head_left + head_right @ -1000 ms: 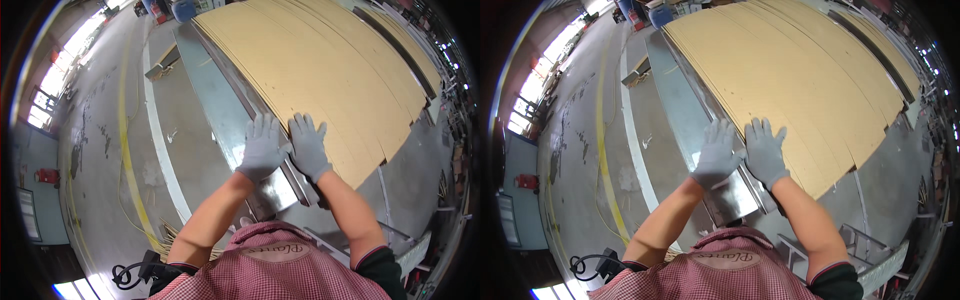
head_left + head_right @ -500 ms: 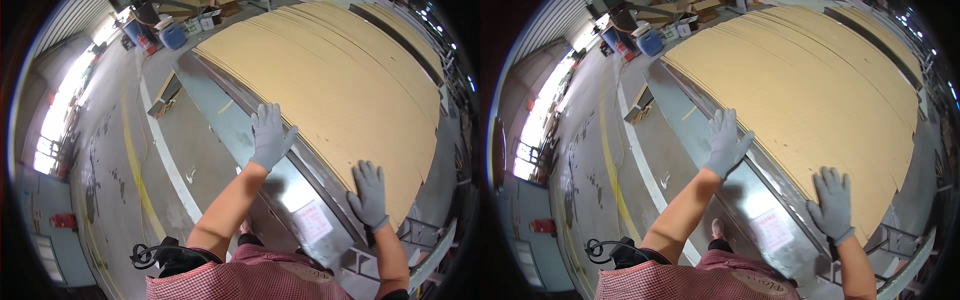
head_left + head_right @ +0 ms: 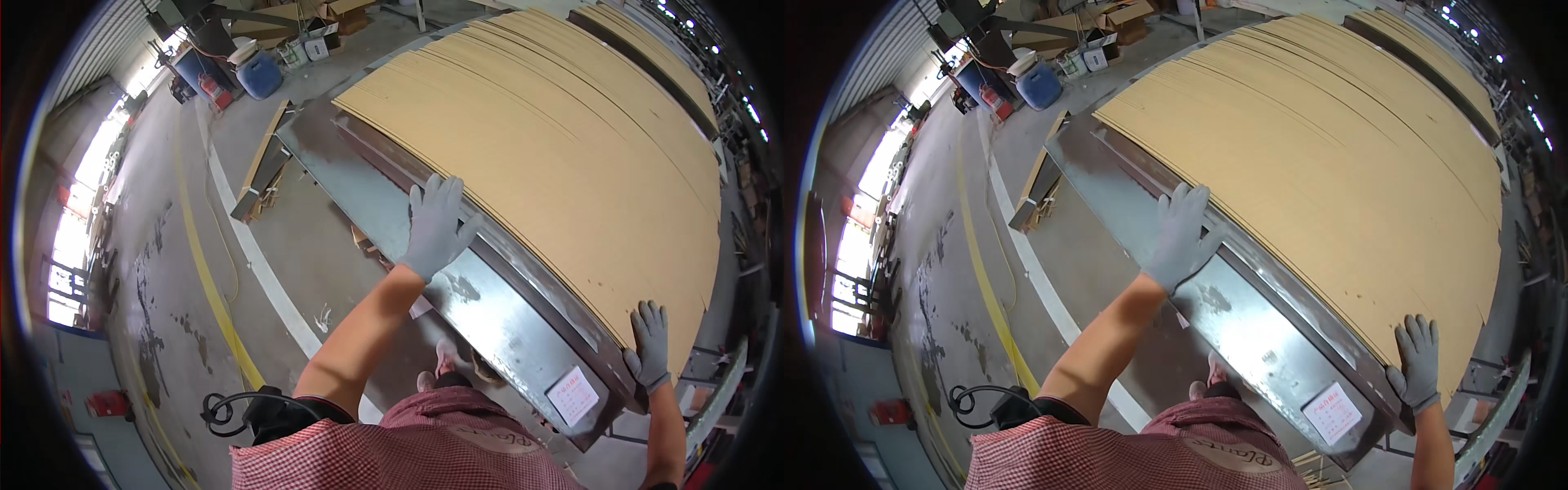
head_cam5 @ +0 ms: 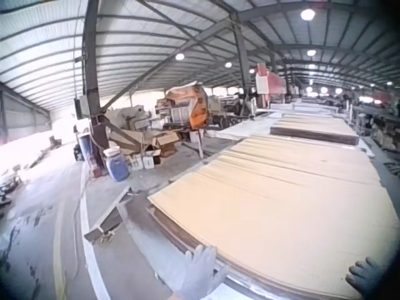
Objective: Organizing and aligning cardboard sheets on a metal work surface and applying product conformity labels.
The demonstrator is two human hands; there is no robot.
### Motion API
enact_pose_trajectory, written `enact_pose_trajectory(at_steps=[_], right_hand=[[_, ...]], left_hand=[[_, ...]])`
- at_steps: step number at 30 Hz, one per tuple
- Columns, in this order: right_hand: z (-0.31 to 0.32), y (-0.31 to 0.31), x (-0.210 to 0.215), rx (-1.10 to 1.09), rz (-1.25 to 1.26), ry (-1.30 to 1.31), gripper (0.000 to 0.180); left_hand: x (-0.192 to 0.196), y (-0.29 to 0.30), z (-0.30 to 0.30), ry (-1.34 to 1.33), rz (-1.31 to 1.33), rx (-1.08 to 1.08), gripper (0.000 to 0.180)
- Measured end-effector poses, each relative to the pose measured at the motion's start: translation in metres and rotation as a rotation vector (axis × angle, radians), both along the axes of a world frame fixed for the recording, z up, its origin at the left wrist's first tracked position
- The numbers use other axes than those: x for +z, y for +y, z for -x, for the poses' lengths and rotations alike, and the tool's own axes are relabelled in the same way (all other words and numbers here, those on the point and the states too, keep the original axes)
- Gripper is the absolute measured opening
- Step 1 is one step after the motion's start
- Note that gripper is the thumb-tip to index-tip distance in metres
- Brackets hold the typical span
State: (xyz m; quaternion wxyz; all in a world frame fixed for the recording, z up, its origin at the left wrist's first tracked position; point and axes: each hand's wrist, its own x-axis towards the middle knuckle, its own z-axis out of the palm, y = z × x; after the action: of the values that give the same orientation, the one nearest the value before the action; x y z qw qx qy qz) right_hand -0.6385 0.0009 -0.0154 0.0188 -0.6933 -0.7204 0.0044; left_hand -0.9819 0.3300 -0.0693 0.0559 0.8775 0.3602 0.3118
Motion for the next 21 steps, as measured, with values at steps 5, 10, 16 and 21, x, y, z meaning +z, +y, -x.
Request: enact_pose_trajectory(at_steps=[5,10,16,21], right_hand=[[-0.005,-0.001,-0.004,0.006,0.036,-0.054,0.071],[0.048,0.059,0.004,-0.143,0.058,-0.038,0.071],[0.126,0.184,0.003,-0.062,-0.011,0.057,0.060],[0.202,0.300,0.002,-0.078,-0.045,0.036,0.056]], left_hand=[[-0.004,0.071,0.045,-0.050,-0.072,0.074,0.057],[0.021,0.099,0.057,0.063,0.025,0.047,0.056],[0.003,0.129,0.071,0.020,0.108,-0.040,0.058],[0.012,0.149,0.091,0.036,0.227,-0.164,0.053]])
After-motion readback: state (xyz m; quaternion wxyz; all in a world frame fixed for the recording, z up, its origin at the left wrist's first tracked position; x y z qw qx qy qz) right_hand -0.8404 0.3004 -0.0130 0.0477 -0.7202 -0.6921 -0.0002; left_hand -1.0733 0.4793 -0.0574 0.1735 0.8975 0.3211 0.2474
